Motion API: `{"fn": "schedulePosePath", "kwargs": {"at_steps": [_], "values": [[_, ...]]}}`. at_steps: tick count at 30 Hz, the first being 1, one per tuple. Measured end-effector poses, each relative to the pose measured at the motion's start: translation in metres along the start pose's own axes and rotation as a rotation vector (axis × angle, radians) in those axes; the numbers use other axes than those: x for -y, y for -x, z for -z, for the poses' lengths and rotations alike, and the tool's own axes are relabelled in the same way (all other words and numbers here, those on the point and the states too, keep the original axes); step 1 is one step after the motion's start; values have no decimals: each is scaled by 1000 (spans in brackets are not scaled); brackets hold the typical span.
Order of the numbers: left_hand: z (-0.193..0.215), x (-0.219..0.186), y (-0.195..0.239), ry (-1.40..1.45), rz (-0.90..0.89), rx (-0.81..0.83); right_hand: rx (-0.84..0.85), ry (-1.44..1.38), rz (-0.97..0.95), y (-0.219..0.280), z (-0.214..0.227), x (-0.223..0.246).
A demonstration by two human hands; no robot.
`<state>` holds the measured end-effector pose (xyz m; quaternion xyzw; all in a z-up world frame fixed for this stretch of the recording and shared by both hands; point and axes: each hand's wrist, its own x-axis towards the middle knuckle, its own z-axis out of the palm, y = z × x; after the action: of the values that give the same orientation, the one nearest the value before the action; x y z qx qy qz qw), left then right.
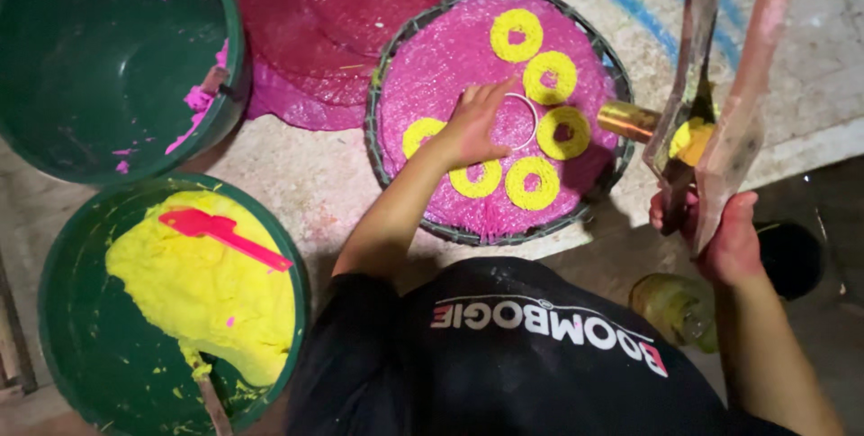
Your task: The person uses a wooden mold to press yellow powder into ring shapes and places them onto a pink glittery surface. They repeatedly fill the mold, press the powder, and arrange the rings in a pattern.
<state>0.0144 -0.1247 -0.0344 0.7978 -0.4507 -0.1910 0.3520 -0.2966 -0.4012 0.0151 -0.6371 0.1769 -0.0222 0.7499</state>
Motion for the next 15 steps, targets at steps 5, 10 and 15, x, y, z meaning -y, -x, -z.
{"fn": "schedulePosePath", "kwargs": {"at_steps": [5,10,15], "values": [[11,-12,-8,15,151,52,21,26,-117,-10,0,2],[21,-26,-25,1326,-56,-88,300,328,-342,-61,-30,42],[14,-28,-42,2350,-536,-82,348,443,-743,-115,-71,87]]}}
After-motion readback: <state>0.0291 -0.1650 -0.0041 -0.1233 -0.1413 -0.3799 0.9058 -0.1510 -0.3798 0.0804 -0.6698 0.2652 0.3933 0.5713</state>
